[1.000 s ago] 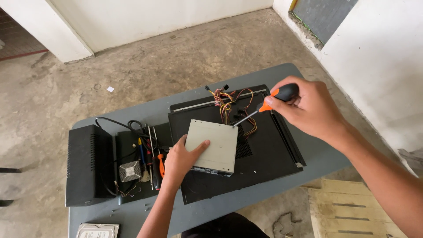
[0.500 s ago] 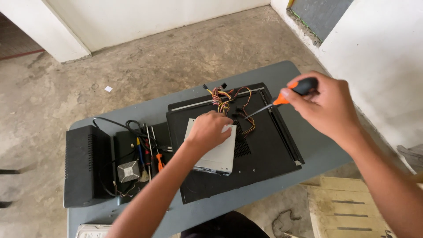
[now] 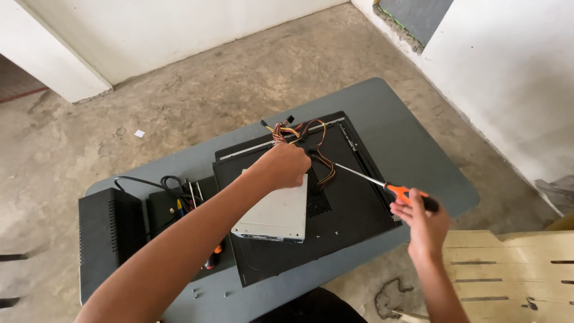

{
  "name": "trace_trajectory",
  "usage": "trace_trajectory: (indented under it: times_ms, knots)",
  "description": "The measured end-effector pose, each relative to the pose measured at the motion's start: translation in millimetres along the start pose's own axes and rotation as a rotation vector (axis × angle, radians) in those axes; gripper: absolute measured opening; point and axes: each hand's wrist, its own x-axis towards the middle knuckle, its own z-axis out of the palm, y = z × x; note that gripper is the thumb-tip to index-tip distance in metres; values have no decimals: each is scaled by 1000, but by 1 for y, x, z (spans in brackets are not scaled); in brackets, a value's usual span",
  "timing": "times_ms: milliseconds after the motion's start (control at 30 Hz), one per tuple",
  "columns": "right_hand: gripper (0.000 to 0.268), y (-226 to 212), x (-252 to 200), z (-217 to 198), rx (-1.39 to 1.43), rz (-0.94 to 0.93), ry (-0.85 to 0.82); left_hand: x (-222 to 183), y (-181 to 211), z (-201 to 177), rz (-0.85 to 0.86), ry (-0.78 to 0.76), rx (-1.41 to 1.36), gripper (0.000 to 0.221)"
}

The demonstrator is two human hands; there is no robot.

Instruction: Removing a power supply unit from a computer case using a manual screwdriver.

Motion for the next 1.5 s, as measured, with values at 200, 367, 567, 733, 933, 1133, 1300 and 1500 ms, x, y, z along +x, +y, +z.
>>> trace_trajectory:
  times_ms: [200, 367, 567, 733, 933, 1133, 1300, 1500]
  knots:
    - [38, 22, -10, 5, 172, 182, 64, 10, 7, -7, 70, -33, 87, 19]
    - [41, 48, 8, -7, 229, 258, 67, 1, 17, -25, 109, -53, 124, 22]
    - [42, 51, 10, -10, 230, 315, 47, 1, 19, -25, 95, -67, 117, 22]
    - [39, 44, 6, -7, 229, 328, 49, 5, 19, -26, 67, -64, 93, 20]
    - [37, 39, 4, -6, 223, 329, 43, 11, 24, -14, 61, -67, 150, 18]
    - [39, 39, 7, -6, 209, 330, 34, 16, 29, -9, -16, -100, 146, 19]
    - [39, 36, 4, -5, 202, 331, 35, 40, 29, 29, -250, -116, 14, 23]
    - [39, 33, 3, -5, 199, 332, 29, 47, 51, 10, -512, -303, -110, 23]
